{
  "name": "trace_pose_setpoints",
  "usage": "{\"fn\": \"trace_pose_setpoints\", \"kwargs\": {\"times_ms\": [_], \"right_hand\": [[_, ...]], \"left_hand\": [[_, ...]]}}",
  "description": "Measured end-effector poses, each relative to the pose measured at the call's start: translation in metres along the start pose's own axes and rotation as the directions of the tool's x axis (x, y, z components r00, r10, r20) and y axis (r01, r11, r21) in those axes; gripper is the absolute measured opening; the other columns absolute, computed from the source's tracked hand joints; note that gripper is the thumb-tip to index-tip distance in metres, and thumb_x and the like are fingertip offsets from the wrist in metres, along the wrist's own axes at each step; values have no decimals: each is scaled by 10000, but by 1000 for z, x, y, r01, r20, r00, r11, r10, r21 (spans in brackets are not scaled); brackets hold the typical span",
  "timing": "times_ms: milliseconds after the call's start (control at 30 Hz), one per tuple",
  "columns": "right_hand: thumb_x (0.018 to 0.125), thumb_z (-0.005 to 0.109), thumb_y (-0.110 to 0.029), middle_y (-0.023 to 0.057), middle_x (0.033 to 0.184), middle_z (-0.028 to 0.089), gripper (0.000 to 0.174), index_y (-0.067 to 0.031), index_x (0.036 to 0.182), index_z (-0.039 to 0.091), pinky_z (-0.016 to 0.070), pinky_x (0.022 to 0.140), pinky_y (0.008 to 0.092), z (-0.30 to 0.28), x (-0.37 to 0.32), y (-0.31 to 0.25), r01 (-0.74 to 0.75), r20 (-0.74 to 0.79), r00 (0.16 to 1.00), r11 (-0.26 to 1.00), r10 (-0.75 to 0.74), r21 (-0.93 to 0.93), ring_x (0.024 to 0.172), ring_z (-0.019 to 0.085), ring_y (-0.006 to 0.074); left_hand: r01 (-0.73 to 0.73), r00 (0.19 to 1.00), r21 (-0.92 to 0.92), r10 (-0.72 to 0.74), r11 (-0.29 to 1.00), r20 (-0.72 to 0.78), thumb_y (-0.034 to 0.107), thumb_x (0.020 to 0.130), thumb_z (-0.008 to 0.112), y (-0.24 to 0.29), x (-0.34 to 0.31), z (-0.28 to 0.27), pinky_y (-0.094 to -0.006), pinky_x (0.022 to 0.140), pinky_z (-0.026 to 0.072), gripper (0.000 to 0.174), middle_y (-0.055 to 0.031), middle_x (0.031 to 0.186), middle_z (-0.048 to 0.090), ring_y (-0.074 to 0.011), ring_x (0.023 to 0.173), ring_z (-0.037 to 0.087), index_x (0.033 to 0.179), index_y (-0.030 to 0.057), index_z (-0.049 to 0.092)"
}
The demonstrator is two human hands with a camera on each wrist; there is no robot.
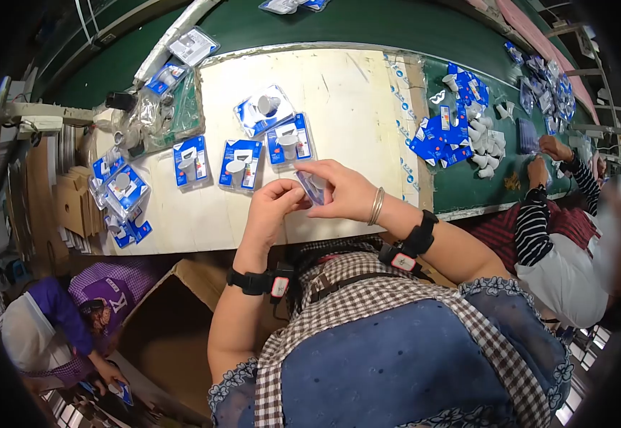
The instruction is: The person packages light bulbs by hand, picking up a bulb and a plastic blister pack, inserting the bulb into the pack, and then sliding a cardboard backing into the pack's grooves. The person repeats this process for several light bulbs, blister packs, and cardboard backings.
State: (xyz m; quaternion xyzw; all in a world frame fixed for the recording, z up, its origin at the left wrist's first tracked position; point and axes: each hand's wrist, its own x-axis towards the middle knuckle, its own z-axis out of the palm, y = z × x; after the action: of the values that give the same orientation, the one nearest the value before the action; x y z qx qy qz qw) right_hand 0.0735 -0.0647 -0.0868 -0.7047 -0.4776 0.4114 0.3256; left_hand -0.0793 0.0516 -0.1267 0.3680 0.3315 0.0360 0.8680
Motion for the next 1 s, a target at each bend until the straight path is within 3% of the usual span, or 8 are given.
{"fn": "trace_pose_setpoints", "kwargs": {"times_ms": [33,133,267,333,600,700,833,1000], "right_hand": [[605,817,-248,135,1162,511,807,-148,1322,462,515,661,274,-2,1,2,-174,68,984,970,164,169,646,564,151],[640,805,-125,61,1104,477,771,-137,1332,467,469,604,205,-5,2,0,-205,94,978,955,188,214,643,525,74],[643,805,-125,61,1104,478,772,-141,1335,464,472,613,204,-5,1,-1,-222,95,974,948,206,227,653,528,73],[626,825,-226,97,1117,495,774,-174,1317,480,486,614,233,-4,2,6,-221,106,974,935,199,276,644,540,98],[657,810,-163,88,1106,493,763,-164,1337,463,479,599,230,-9,3,11,-218,157,972,912,172,347,636,546,86],[664,805,-154,87,1107,492,761,-152,1341,458,478,600,229,-11,4,11,-242,184,966,889,183,389,637,548,85],[663,807,-171,90,1109,490,755,-148,1336,464,478,606,227,-10,4,14,-230,185,969,875,164,426,639,550,84],[661,804,-206,104,1139,478,752,-144,1329,465,487,616,228,-3,2,3,-179,105,982,947,156,268,629,551,89]], "left_hand": [[18,1000,-14,-18,1000,7,64,866,590,2,-1,2,-268,726,520,88,-57,863,625,-150,783,621,912,-10,603],[24,999,-72,-22,997,30,66,863,599,-4,4,0,-270,733,520,103,-59,871,625,-150,781,618,930,-13,601],[24,999,-139,-18,990,39,58,848,624,-11,9,-3,-286,761,529,133,-67,881,625,-161,795,623,955,-19,604],[26,999,-136,-21,990,37,50,846,623,-10,9,-2,-287,765,530,130,-69,883,626,-162,797,624,955,-19,605],[18,999,-97,-15,995,37,40,850,616,-4,11,3,-299,778,536,121,-76,889,634,-170,801,631,954,-22,613],[23,999,-99,-20,995,25,31,846,615,-3,14,4,-235,685,504,65,-37,842,613,-115,745,593,902,0,608],[11,999,-108,-7,994,38,47,866,595,-19,18,-3,-299,769,534,117,-77,889,635,-172,802,632,956,-26,607],[-12,1000,-227,5,974,-30,74,875,590,-4,3,0,-300,756,540,153,-92,875,637,-172,788,638,986,-31,593]]}}
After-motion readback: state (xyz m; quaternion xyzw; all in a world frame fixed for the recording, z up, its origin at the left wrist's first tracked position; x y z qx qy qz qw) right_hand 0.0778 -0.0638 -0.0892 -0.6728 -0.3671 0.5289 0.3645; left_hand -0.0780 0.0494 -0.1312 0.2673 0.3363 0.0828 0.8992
